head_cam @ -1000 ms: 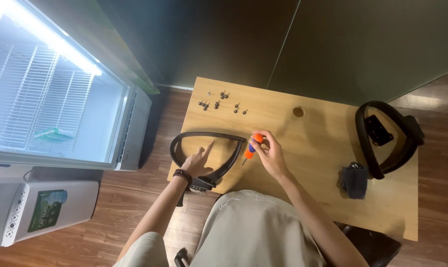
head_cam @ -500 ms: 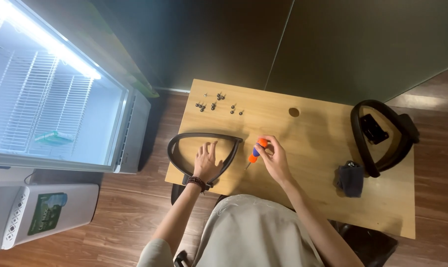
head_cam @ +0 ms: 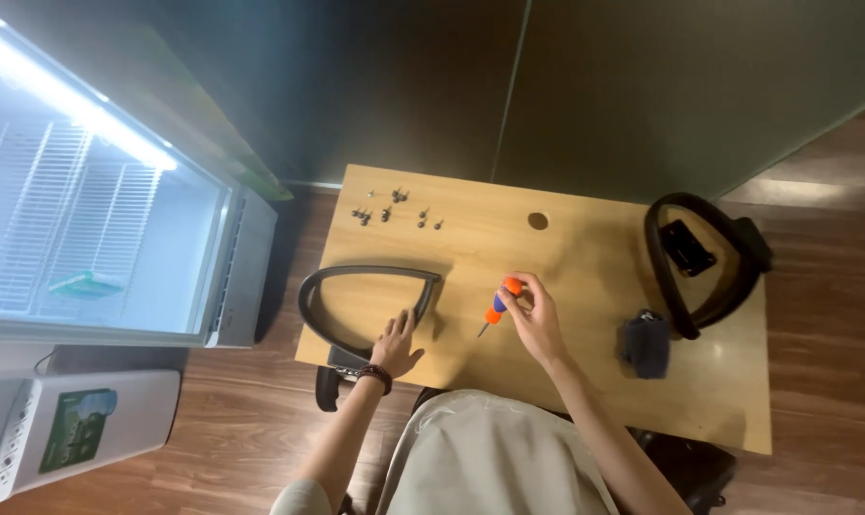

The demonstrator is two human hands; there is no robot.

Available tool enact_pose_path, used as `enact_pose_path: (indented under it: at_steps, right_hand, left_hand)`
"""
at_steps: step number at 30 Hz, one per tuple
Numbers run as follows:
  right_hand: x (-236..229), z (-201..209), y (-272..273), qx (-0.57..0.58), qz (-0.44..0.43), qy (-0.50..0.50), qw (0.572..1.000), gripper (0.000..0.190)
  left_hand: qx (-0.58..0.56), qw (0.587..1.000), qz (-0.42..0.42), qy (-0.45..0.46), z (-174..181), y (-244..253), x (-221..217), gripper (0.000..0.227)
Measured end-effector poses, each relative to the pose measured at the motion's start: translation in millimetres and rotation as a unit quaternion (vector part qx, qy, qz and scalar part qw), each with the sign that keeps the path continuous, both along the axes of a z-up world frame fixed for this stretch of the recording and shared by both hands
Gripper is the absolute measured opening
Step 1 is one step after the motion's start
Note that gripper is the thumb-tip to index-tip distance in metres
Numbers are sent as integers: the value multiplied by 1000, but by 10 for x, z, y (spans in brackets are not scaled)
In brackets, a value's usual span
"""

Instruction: The person sits at a small wooden table and assembles a black headband with a metal mounting bracket, using a screwdriver to drive screws into the band. They hold the band steady with one hand while turning the screwdriver with the other, then set the assembled band and bracket pieces on the table.

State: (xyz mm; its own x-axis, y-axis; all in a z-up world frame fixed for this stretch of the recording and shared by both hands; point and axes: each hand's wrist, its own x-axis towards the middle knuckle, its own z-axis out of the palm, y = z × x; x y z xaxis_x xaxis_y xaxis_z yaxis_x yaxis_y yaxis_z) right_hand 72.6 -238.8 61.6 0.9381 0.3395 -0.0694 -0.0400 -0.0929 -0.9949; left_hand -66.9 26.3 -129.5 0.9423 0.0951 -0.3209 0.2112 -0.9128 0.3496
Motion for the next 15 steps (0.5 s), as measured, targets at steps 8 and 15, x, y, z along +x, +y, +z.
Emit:
enact_pose_path:
  at_steps: [8, 15]
  right_hand:
    - [104, 38, -324, 16, -4, 18, 1000, 25]
    - [221, 62, -501, 17, -4, 13, 1000, 24]
  left_hand:
    - [27, 998, 58, 30, -55, -20, 166, 101]
    - [72, 981, 177, -29, 774, -159, 304, 120]
